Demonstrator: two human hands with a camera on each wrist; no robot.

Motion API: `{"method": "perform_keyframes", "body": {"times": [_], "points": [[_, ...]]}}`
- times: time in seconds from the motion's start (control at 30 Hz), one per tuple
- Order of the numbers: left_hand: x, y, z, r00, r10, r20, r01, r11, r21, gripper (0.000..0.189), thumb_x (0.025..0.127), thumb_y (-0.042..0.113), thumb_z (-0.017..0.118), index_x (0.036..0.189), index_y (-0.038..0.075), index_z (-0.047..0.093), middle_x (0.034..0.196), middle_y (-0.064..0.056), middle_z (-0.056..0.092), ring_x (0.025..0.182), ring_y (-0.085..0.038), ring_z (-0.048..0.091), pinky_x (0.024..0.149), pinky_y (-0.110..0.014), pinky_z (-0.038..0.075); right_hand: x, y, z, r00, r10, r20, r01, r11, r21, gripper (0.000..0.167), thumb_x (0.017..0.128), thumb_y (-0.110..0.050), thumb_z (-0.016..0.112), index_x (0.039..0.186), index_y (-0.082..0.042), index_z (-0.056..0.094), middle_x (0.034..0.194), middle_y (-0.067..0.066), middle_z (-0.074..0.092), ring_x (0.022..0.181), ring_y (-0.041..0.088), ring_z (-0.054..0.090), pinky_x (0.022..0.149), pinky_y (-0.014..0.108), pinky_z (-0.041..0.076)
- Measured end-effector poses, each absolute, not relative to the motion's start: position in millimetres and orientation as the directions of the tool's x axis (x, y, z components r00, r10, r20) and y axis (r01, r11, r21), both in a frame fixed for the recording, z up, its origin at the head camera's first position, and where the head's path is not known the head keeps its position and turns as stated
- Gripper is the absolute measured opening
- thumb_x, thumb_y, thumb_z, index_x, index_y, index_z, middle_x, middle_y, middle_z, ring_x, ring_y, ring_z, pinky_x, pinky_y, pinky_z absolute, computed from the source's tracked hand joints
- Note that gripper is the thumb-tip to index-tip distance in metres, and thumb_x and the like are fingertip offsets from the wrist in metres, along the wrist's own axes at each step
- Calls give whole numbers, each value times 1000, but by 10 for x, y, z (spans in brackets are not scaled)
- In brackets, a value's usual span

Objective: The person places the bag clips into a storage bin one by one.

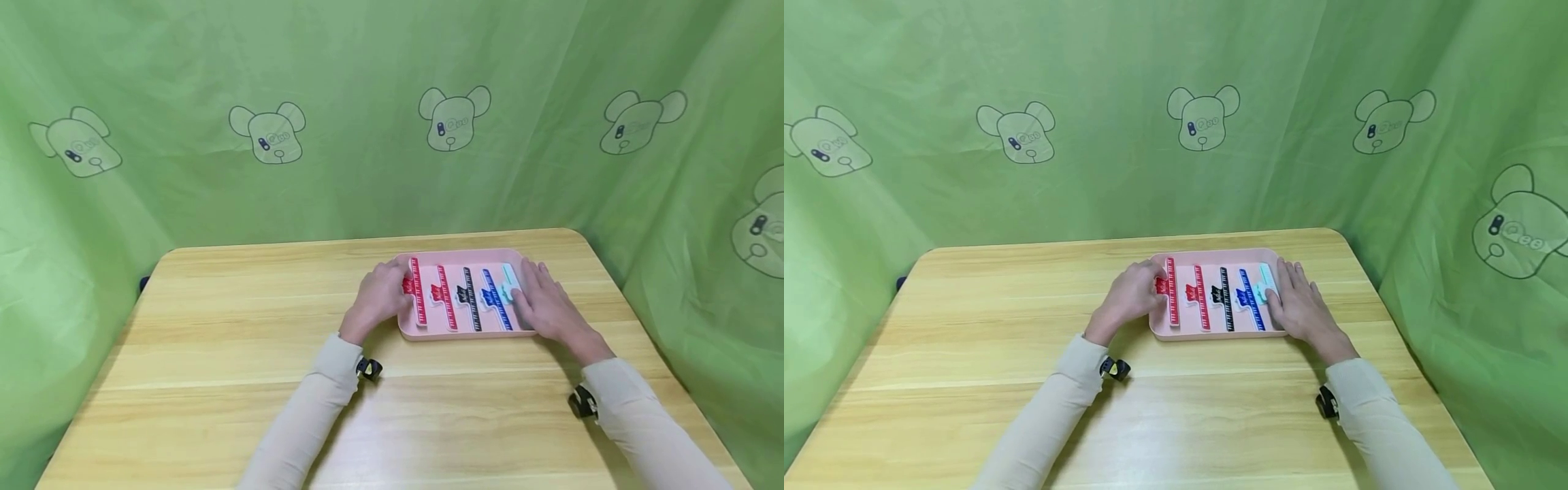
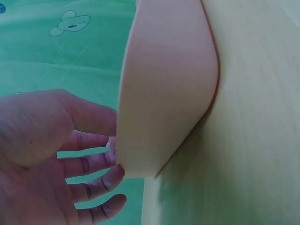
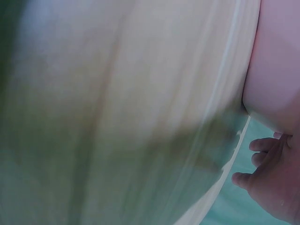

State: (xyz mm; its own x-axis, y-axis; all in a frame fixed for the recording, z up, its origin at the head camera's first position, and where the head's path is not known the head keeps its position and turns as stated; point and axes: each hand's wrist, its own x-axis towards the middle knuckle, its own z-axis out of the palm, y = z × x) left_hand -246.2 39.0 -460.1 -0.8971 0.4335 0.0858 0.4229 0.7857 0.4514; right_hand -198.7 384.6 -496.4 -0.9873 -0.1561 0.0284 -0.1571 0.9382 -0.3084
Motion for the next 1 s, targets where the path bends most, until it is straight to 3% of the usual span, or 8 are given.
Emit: {"method": "perform_keyframes", "body": {"times": [0.3,1.0], "points": [[-2449,442,-4683,-901,434,26,395,794,462,38,86,18,84,119,10,69,98,2,60,90,-18,55,73,-29,50,-1965,3857,-4984,-988,-150,28,-151,939,-310,75,110,-42,29,161,2,-4,166,31,4,152,52,3,117,72,10],[-2458,489,-4766,-904,427,-19,368,800,474,35,89,21,82,117,9,66,92,1,57,85,-18,55,71,-29,49,-1971,3837,-4962,-989,-142,30,-144,933,-329,76,110,-43,29,162,0,-5,168,28,1,153,50,2,119,70,8]]}}
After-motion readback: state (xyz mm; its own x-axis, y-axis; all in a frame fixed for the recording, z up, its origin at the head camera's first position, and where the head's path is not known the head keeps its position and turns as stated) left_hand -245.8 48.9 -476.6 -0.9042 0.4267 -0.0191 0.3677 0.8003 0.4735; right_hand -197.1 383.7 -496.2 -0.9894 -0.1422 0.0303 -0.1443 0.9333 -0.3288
